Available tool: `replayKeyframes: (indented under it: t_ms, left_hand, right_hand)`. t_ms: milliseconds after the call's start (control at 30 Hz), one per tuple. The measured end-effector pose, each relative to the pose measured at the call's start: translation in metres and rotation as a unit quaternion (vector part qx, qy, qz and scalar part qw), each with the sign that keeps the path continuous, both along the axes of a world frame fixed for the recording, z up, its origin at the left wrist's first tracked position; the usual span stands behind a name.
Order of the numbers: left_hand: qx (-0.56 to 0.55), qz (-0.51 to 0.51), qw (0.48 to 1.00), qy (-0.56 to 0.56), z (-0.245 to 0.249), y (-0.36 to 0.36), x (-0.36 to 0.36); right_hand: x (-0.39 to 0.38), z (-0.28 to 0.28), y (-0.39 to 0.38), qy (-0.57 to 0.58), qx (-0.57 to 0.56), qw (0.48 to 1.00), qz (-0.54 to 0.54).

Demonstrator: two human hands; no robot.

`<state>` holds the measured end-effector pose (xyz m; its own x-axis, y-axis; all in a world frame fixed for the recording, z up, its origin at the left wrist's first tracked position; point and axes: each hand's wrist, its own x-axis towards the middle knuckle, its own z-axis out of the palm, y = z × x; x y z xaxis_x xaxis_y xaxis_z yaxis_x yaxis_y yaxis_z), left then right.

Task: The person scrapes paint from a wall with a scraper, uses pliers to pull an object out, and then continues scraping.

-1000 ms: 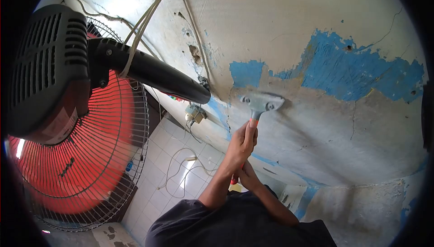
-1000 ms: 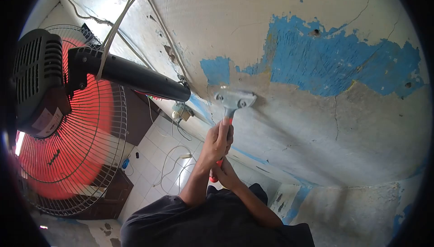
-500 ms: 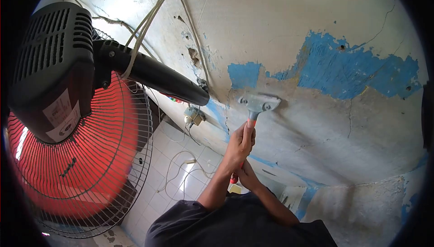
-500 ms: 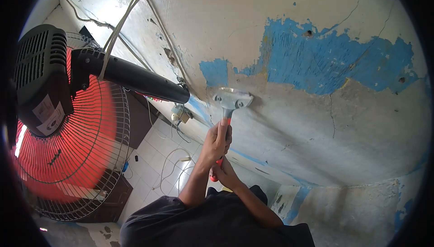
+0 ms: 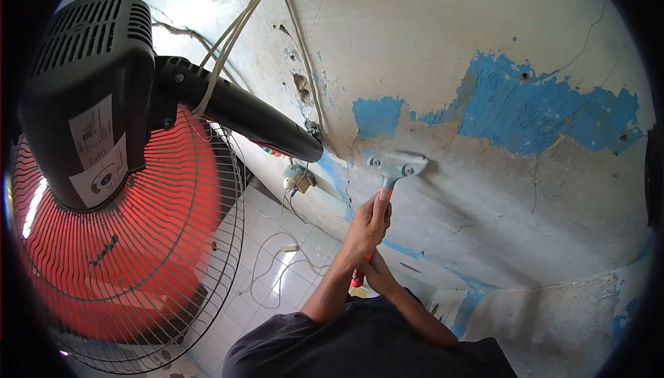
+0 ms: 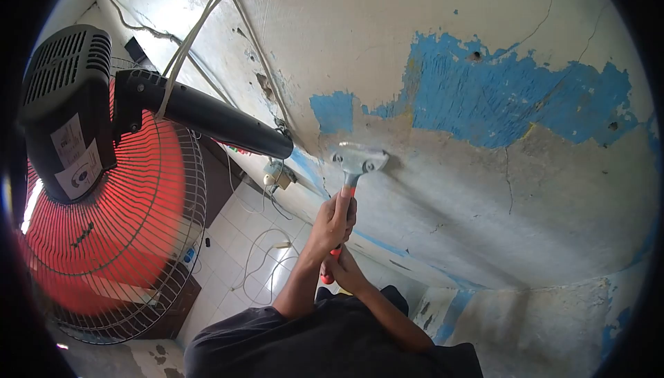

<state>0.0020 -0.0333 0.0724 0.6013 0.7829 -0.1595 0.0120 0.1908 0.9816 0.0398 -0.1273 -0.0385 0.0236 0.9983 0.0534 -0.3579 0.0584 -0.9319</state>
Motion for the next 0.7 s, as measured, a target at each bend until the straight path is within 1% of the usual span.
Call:
replayKeyframes:
  t_ms: [67, 133, 167, 200, 233, 300, 333, 400, 500, 600, 633, 700]
  left_hand:
    - [-0.012, 0.001, 1.000, -0.010, 0.013, 0.002, 0.001]
    - [-0.041, -0.027, 0.998, -0.028, 0.017, 0.002, -0.003]
    - [-0.052, -0.042, 0.997, -0.037, 0.020, 0.005, -0.004]
    - [-0.043, -0.048, 0.996, -0.059, 0.014, 0.007, -0.006]
    - [-0.036, -0.054, 0.995, -0.081, -0.003, 0.007, -0.010]
    - [-0.037, -0.051, 0.992, -0.105, -0.027, 0.004, -0.017]
    - [-0.043, -0.042, 0.992, -0.108, -0.035, 0.003, -0.022]
    - [-0.048, -0.037, 0.992, -0.106, -0.037, 0.004, -0.027]
    - [-0.005, -0.040, 0.995, -0.092, -0.015, 0.010, -0.026]
    - [0.014, -0.032, 0.997, -0.074, 0.003, 0.013, -0.026]
    - [0.008, -0.027, 0.997, -0.069, 0.000, 0.013, -0.027]
    - [-0.007, -0.016, 0.998, -0.059, -0.013, 0.010, -0.031]
  right_hand:
    - [0.000, 0.008, 0.000, 0.000, 0.004, 1.000, -0.005]
    - [0.001, 0.020, 0.006, 0.001, 0.012, 1.000, -0.013]
    - [0.000, 0.017, 0.007, 0.008, 0.012, 1.000, -0.008]
    - [-0.001, 0.009, 0.008, 0.014, 0.014, 1.000, -0.003]
    - [-0.001, 0.000, 0.007, 0.020, 0.014, 1.000, 0.002]
    - [-0.005, -0.018, 0.003, 0.034, -0.027, 0.999, 0.004]
    - [-0.006, -0.022, 0.003, 0.042, -0.047, 0.998, 0.003]
    - [-0.011, -0.022, 0.006, 0.058, -0.045, 0.997, 0.008]
    - [-0.010, -0.014, 0.018, 0.063, -0.030, 0.997, 0.018]
    - [-0.012, -0.007, 0.024, 0.050, -0.002, 0.998, 0.028]
    - [-0.013, -0.004, 0.025, 0.044, 0.009, 0.999, 0.031]
    - [-0.020, -0.006, 0.019, 0.048, -0.004, 0.999, 0.023]
